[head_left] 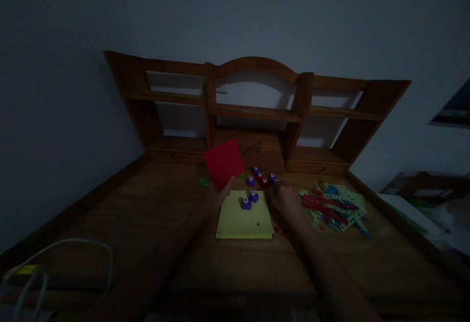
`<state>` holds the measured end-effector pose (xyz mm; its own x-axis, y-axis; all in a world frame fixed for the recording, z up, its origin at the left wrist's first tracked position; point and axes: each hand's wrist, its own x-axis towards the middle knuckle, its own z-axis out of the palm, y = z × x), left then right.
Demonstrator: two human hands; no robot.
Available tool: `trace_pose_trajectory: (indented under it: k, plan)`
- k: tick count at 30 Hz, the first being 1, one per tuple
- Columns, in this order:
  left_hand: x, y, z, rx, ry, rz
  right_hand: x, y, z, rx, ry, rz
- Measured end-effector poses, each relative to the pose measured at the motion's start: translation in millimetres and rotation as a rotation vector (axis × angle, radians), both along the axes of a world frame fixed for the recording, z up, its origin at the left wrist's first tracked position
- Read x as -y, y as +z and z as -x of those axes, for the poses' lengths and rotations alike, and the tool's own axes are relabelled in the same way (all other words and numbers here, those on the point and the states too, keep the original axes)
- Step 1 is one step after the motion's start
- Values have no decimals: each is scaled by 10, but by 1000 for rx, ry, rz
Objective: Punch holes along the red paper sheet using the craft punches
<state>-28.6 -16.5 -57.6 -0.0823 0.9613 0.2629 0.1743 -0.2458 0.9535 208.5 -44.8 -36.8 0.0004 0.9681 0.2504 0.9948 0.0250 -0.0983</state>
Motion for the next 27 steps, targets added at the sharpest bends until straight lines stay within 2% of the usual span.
trace_pose_trajectory:
  k: [3, 12, 20, 27]
  plan:
    - [7, -3, 0, 8, 4, -38, 1, 4, -4, -1, 5, 5]
    - [6, -11, -23, 16, 51, 6, -10, 4, -4, -15, 12, 10]
    - [-11, -31, 0, -31, 32, -58, -5, 12, -6, -9, 12, 16]
    - [-6, -41, 0, -41, 11, -29, 4, 19, 6, -4, 5, 24]
